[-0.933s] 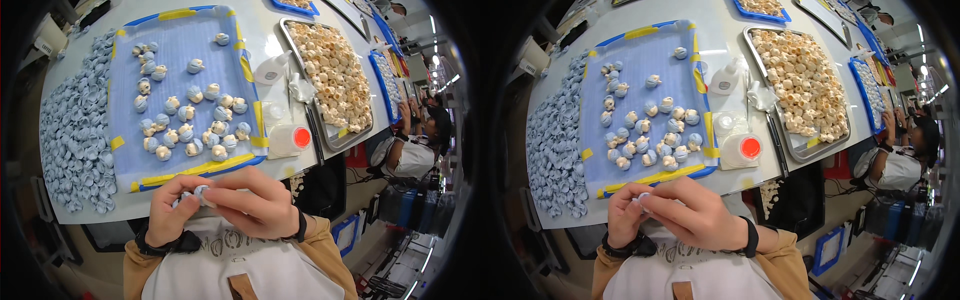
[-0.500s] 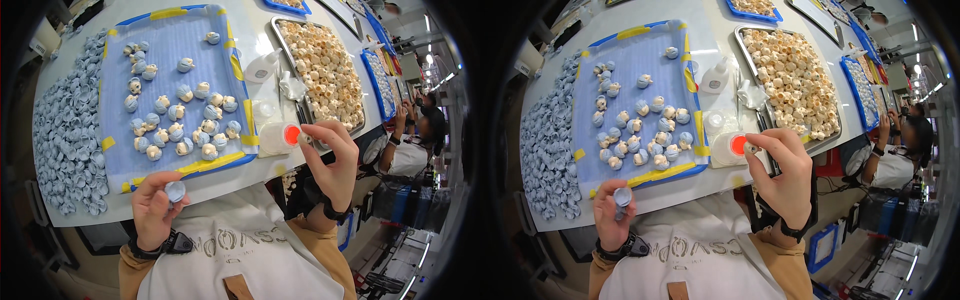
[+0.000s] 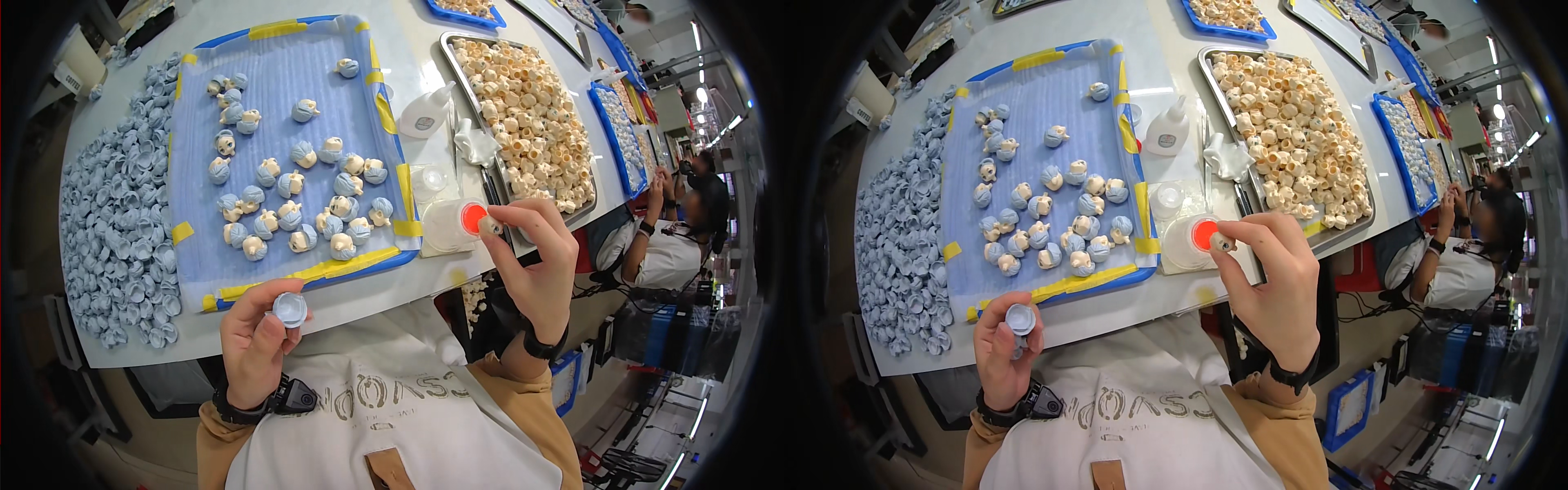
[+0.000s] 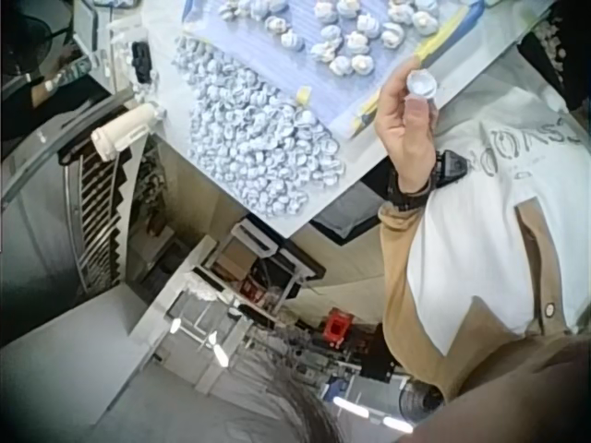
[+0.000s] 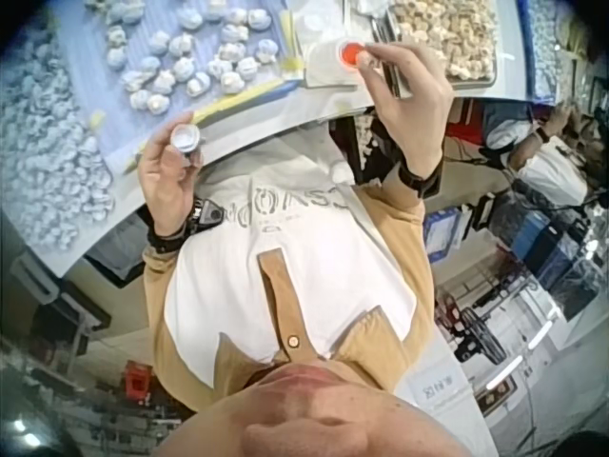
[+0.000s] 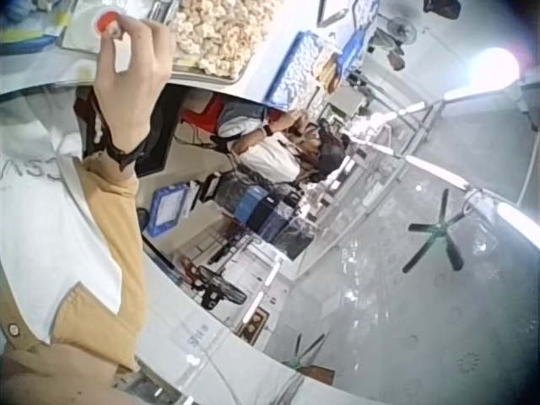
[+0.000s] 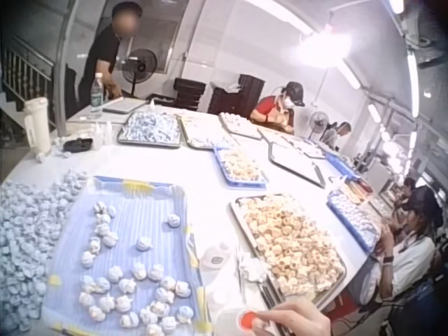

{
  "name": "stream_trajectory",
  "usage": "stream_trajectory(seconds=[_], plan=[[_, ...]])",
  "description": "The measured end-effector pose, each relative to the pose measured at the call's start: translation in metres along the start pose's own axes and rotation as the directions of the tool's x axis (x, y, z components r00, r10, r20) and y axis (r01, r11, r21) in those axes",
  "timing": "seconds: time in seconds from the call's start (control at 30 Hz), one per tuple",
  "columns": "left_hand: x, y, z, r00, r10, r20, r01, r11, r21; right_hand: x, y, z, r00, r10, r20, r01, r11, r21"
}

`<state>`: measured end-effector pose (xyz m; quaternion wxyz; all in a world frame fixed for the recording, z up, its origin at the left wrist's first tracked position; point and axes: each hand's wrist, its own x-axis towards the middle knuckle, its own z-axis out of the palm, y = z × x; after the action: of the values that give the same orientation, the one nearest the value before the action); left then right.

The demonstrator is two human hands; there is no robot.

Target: The person repeatedly picks up small blue and white decorative items from a tray, applies a small amount of adhesive from a bottle, and joins two pieces together. The finished items are placed onto a blue tray on the table. The process is repetitive and involves precise hand manipulation of small components.

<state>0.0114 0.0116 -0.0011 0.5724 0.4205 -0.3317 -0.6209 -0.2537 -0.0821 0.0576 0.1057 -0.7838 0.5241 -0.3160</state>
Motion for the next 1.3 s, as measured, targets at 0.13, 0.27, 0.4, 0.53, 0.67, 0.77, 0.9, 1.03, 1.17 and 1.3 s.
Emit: stream_trajectory(seconds=[0.13, 0.27, 0.4, 0.53, 0.67, 0.77, 0.9, 1.03, 1.17, 1.3], plan=[[0.0, 0.004, 0.002, 1.0, -0.012, -0.01, 0.012, 0.999, 0.044, -0.001, 0.001, 0.001, 1.0, -0.002, -0.021, 0.002, 1.0, 0.012], [0.0, 0.005, 0.002, 0.999, -0.044, -0.017, 0.045, 0.996, 0.07, 0.0, 0.0, 0.002, 0.999, -0.025, -0.023, 0.025, 0.999, 0.025], [0.001, 0.007, 0.008, 0.998, -0.023, -0.061, 0.026, 0.998, 0.051, 0.001, 0.0, 0.002, 0.999, -0.033, 0.004, 0.033, 0.999, 0.015], [0.001, 0.008, 0.005, 0.997, -0.072, -0.034, 0.073, 0.997, 0.038, -0.002, 0.001, 0.002, 0.999, -0.032, -0.005, 0.032, 0.999, -0.003], [0.0, 0.007, 0.004, 0.997, -0.074, -0.035, 0.076, 0.997, 0.03, -0.007, 0.0, 0.001, 1.0, 0.0, -0.028, 0.0, 1.0, -0.01], [0.001, 0.006, 0.008, 0.999, -0.026, -0.037, 0.029, 0.996, 0.087, -0.013, -0.002, 0.001, 0.998, 0.031, -0.059, -0.03, 1.0, 0.006], [0.005, 0.006, 0.01, 0.997, -0.029, 0.069, 0.024, 0.997, 0.066, -0.023, -0.031, 0.01, 0.995, -0.064, -0.073, 0.088, 0.908, 0.409], [0.006, 0.007, 0.014, 0.994, 0.01, 0.111, -0.019, 0.997, 0.076, -0.015, -0.06, 0.028, 0.963, -0.266, 0.04, 0.185, 0.763, 0.619], [0.006, 0.008, 0.012, 0.99, 0.034, 0.135, -0.05, 0.992, 0.113, -0.009, -0.066, 0.043, 0.929, -0.364, 0.075, 0.243, 0.747, 0.619], [0.004, 0.01, 0.009, 0.989, 0.012, 0.15, -0.035, 0.987, 0.155, -0.011, -0.065, 0.048, 0.913, -0.397, 0.093, 0.262, 0.748, 0.61]])
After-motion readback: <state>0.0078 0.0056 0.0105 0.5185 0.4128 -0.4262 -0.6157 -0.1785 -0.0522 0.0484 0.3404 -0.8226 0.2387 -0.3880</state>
